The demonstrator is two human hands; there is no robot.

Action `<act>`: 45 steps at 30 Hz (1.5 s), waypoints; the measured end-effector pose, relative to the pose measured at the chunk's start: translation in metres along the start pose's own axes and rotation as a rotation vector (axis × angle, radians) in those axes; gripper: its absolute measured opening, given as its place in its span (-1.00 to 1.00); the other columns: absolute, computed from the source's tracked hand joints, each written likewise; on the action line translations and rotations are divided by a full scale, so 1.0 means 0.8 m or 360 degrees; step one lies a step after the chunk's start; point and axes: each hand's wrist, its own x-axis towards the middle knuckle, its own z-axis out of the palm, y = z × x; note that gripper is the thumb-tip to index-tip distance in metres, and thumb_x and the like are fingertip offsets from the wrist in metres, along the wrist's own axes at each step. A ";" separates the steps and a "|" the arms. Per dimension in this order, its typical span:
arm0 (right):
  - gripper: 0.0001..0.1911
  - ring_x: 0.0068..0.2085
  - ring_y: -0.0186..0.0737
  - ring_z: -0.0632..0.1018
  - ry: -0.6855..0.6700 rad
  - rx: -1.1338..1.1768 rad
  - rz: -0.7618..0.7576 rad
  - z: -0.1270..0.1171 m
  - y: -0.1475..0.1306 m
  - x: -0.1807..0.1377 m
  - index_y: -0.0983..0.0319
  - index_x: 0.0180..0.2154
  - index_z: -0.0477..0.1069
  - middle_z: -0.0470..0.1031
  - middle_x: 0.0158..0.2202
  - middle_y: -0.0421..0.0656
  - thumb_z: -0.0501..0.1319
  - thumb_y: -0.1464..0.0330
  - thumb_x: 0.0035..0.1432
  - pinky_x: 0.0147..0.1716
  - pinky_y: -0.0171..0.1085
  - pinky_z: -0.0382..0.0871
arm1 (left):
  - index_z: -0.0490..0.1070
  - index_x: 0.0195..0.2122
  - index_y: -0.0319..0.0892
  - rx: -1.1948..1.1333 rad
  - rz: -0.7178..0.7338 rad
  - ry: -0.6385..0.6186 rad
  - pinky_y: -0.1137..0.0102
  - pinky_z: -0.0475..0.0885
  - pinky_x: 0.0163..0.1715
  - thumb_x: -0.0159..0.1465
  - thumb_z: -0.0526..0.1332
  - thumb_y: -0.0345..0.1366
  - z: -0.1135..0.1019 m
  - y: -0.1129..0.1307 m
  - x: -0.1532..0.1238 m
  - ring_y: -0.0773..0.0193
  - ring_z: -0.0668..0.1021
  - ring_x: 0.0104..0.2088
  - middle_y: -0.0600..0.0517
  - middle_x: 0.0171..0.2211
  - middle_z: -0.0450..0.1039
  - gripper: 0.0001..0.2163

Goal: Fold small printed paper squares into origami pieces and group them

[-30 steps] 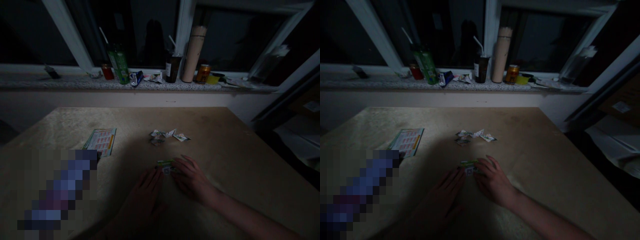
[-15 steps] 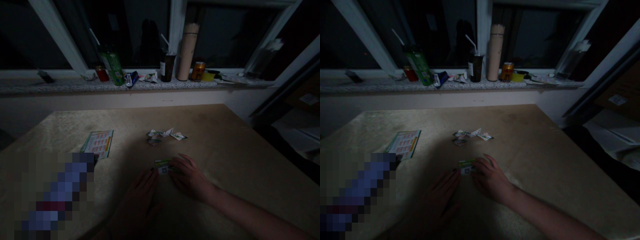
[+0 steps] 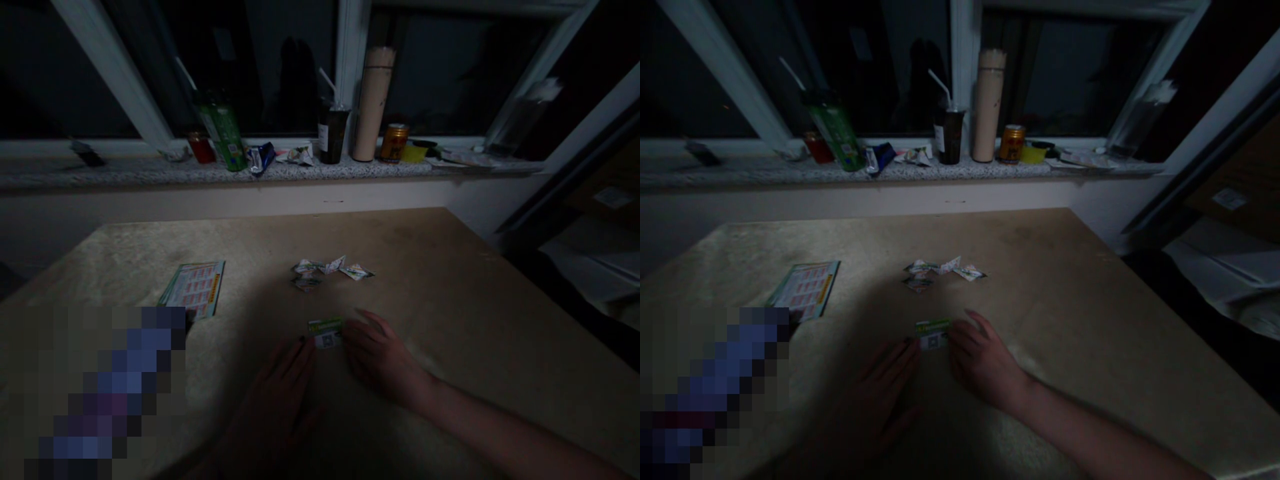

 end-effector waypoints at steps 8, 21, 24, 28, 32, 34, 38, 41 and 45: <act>-0.79 -0.03 -0.18 0.45 -0.0001 0.0042 0.0016 0.000 0.001 0.001 0.21 -0.20 0.45 0.53 -0.14 -0.14 0.09 0.47 0.17 0.16 0.03 0.12 | -0.03 0.26 -0.23 -0.0002 -0.0069 -0.0030 0.13 0.04 0.18 0.31 -0.02 -0.07 0.001 -0.002 0.004 0.05 0.13 0.23 -0.09 0.25 0.04 -0.44; -0.83 -0.08 -0.16 0.46 -0.0013 0.0035 0.0014 0.000 -0.002 0.006 0.23 -0.22 0.43 0.52 -0.17 -0.11 0.10 0.47 0.17 0.12 0.01 0.14 | 0.18 0.16 -0.23 -0.0011 -0.0085 0.0009 0.13 0.10 0.15 0.30 0.04 -0.18 -0.019 -0.014 0.043 0.08 0.28 0.14 -0.09 0.15 0.25 -0.57; -0.89 -0.11 -0.15 0.46 -0.0043 -0.0003 -0.0013 0.002 0.000 0.014 0.23 -0.29 0.43 0.51 -0.22 -0.09 0.14 0.47 0.14 0.06 -0.06 0.21 | 0.12 0.18 -0.30 -0.0029 -0.0194 0.0045 0.15 0.13 0.14 0.28 0.06 -0.17 -0.008 -0.023 0.053 0.06 0.24 0.16 -0.14 0.18 0.18 -0.51; -0.94 -0.27 -0.15 0.47 -0.0211 -0.0093 0.0007 0.006 0.001 0.032 0.24 -0.38 0.41 0.49 -0.37 -0.11 0.17 0.46 0.11 -0.18 -0.15 0.34 | 0.19 0.14 -0.29 -0.0074 -0.0228 0.0060 0.17 0.12 0.15 0.29 0.05 -0.19 -0.001 -0.026 0.056 0.08 0.27 0.14 -0.13 0.16 0.23 -0.57; -0.75 -0.29 -0.14 0.49 -0.0297 -0.0057 0.0148 0.014 -0.002 0.043 0.27 -0.13 0.37 0.51 -0.31 -0.07 0.12 0.48 0.12 -0.24 -0.18 0.34 | 0.20 0.11 -0.27 -0.0135 -0.0282 0.0152 0.20 0.16 0.13 0.29 0.07 -0.22 -0.001 -0.027 0.053 0.13 0.31 0.11 -0.10 0.12 0.28 -0.60; -0.56 -0.26 -0.14 0.50 -0.0312 0.0025 0.0246 0.018 -0.003 0.043 0.30 0.07 0.23 0.51 -0.22 -0.04 0.10 0.50 0.11 -0.23 -0.20 0.35 | 0.18 0.12 -0.24 -0.0162 -0.0292 0.0172 0.21 0.18 0.12 0.28 0.08 -0.27 -0.001 -0.028 0.052 0.15 0.31 0.10 -0.08 0.11 0.28 -0.61; -0.41 -0.19 -0.10 0.50 -0.0301 0.0196 0.0308 0.021 -0.002 0.040 0.29 0.17 0.10 0.49 -0.12 -0.02 0.10 0.50 0.07 -0.18 -0.17 0.35 | 0.13 0.13 -0.22 -0.0231 -0.0277 0.0205 0.26 0.20 0.10 0.26 0.09 -0.36 -0.001 -0.025 0.051 0.19 0.33 0.08 -0.06 0.10 0.29 -0.60; -0.44 -0.13 -0.11 0.48 -0.0244 0.0312 0.0318 0.017 -0.001 0.039 0.26 0.16 0.12 0.46 -0.09 -0.03 0.07 0.50 0.09 -0.13 -0.16 0.35 | 0.15 0.12 -0.20 -0.0268 -0.0259 0.0218 0.26 0.21 0.10 0.26 0.09 -0.36 -0.002 -0.022 0.048 0.20 0.35 0.06 -0.05 0.09 0.30 -0.62; -0.51 -0.14 -0.10 0.46 -0.0212 0.0378 0.0333 0.012 -0.002 0.039 0.27 0.12 0.18 0.45 -0.14 -0.02 0.07 0.47 0.12 -0.14 -0.15 0.37 | 0.15 0.11 -0.17 -0.0292 -0.0213 0.0233 0.24 0.24 0.08 0.28 0.07 -0.34 -0.007 -0.020 0.046 0.20 0.37 0.05 -0.04 0.07 0.32 -0.64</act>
